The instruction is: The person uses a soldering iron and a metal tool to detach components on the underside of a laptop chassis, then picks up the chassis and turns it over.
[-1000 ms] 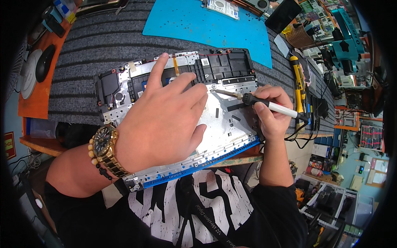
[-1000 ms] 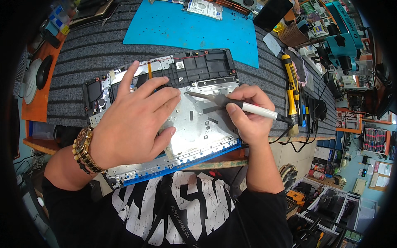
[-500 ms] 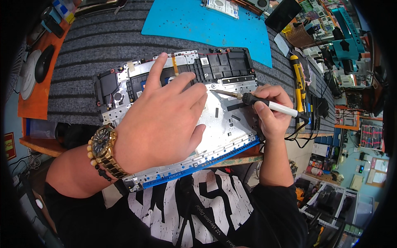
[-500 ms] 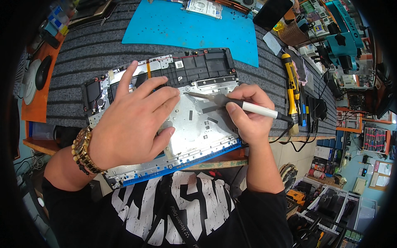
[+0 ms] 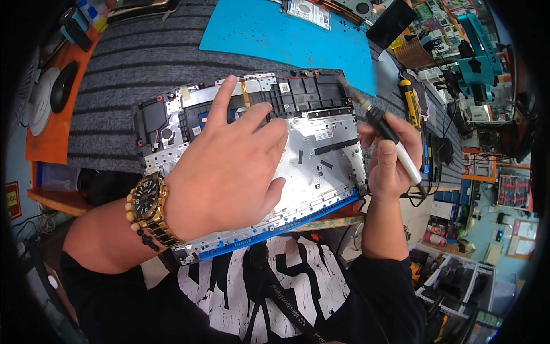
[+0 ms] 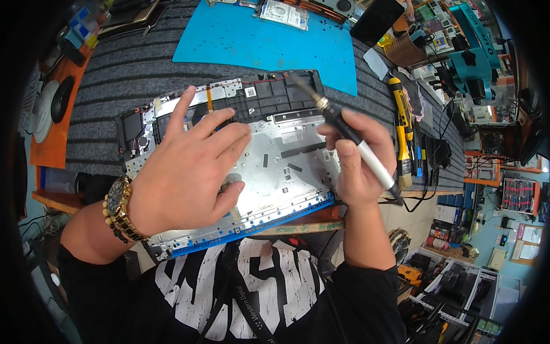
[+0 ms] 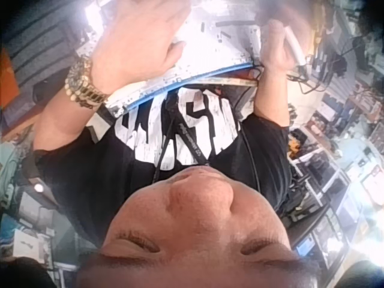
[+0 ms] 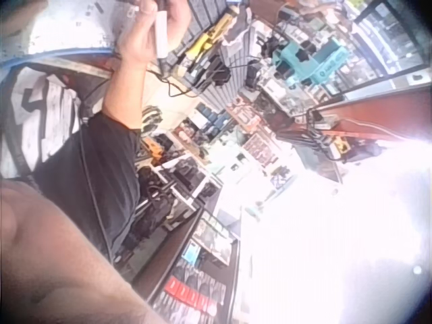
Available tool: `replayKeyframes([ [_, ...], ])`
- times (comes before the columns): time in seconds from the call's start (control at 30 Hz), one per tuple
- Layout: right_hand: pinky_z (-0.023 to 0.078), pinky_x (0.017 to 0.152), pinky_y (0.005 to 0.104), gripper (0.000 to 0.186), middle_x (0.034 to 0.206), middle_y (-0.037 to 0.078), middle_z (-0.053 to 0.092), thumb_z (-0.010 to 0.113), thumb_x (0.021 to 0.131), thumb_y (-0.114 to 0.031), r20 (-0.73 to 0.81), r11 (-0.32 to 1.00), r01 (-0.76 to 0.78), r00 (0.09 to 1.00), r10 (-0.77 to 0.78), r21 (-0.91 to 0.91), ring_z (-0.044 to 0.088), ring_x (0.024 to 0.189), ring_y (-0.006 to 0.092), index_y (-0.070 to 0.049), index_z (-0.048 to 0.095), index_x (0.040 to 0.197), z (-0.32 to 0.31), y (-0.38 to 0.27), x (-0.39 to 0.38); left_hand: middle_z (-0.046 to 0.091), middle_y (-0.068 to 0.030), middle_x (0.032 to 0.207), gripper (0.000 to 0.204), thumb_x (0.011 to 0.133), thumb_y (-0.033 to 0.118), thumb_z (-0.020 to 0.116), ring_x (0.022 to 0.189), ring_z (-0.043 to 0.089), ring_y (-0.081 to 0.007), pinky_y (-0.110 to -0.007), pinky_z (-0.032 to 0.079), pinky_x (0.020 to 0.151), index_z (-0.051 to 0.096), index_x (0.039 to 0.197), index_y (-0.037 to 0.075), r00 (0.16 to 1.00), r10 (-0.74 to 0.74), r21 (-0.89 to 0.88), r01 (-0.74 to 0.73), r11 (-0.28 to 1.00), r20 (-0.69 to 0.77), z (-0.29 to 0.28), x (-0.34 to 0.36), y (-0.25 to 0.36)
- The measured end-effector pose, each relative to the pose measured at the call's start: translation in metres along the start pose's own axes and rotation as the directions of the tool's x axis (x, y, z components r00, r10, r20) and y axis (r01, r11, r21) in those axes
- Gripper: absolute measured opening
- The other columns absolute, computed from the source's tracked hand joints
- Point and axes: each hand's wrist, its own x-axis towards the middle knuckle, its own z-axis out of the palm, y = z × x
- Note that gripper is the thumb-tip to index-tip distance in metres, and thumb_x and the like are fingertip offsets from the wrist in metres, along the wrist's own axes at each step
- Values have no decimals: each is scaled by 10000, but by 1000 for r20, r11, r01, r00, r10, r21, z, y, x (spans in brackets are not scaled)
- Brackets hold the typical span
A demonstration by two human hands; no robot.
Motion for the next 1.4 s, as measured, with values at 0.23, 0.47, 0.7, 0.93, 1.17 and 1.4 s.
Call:
replayKeyframes([
  [0.23, 524, 958, 481, 699, 1294, 122, 878, 1043, 830, -556, 553, 857, 341, 829, -81, -386, 713, 1017, 349, -96, 739, 1259, 21, -15, 26, 730, -177, 1520, 624, 1007, 322, 790, 1555, 584, -403, -810, 219, 1401, 758, 1465, -101, 1000, 3, -5, -3, 1000, -24, 1, -2, -1],
  [0.47, 512, 938, 470, 932, 1391, 139, 840, 1066, 660, -707, 613, 873, 318, 790, -28, -370, 670, 1010, 341, -92, 744, 1281, 32, -18, 34, 729, -174, 1498, 621, 1011, 309, 786, 1541, 587, -393, -812, 229, 1396, 754, 1467, -112, 999, 1, -7, -2, 1000, -40, 2, -3, 0],
  [0.7, 539, 809, 369, 758, 1068, 107, 847, 703, 1163, -643, 223, 982, 82, 974, -44, -168, 693, 837, 200, 7, 669, 1551, 18, -9, 40, 735, -161, 1489, 589, 1008, 295, 790, 1535, 594, -372, -810, 235, 1397, 767, 1438, -107, 1000, 5, -1, -5, 1000, -28, 2, -2, -1],
  [0.93, 537, 790, 396, 542, 995, 91, 711, 589, 1253, -362, 3, 953, -163, 986, 168, 255, 633, 849, 175, -15, 565, 1669, -12, 7, 96, 742, -163, 1474, 566, 1006, 287, 798, 1538, 600, -381, -812, 230, 1400, 774, 1417, -101, 998, 29, 0, -29, 1000, -59, 6, -2, -4],
  [1.17, 574, 770, 330, 272, 950, 79, 757, 791, 1063, -27, -20, 865, -367, 918, 397, 343, 703, 817, 170, 38, 760, 1324, 14, 52, 122, 750, -145, 1219, 469, 1012, 315, 773, 1429, 639, -365, -776, 293, 1386, 823, 1221, -102, 978, 75, 29, -71, 997, -194, 11, -2, -5],
  [1.4, 536, 778, 268, 283, 1026, 107, 820, 853, 1089, -110, -108, 928, -366, 922, 372, 71, 688, 838, 128, 66, 826, 1308, 35, 68, 119, 755, -141, 1220, 465, 1019, 322, 772, 1432, 638, -366, -782, 292, 1383, 827, 1213, -98, 980, 71, 23, -68, 997, -187, 12, -2, -6],
])
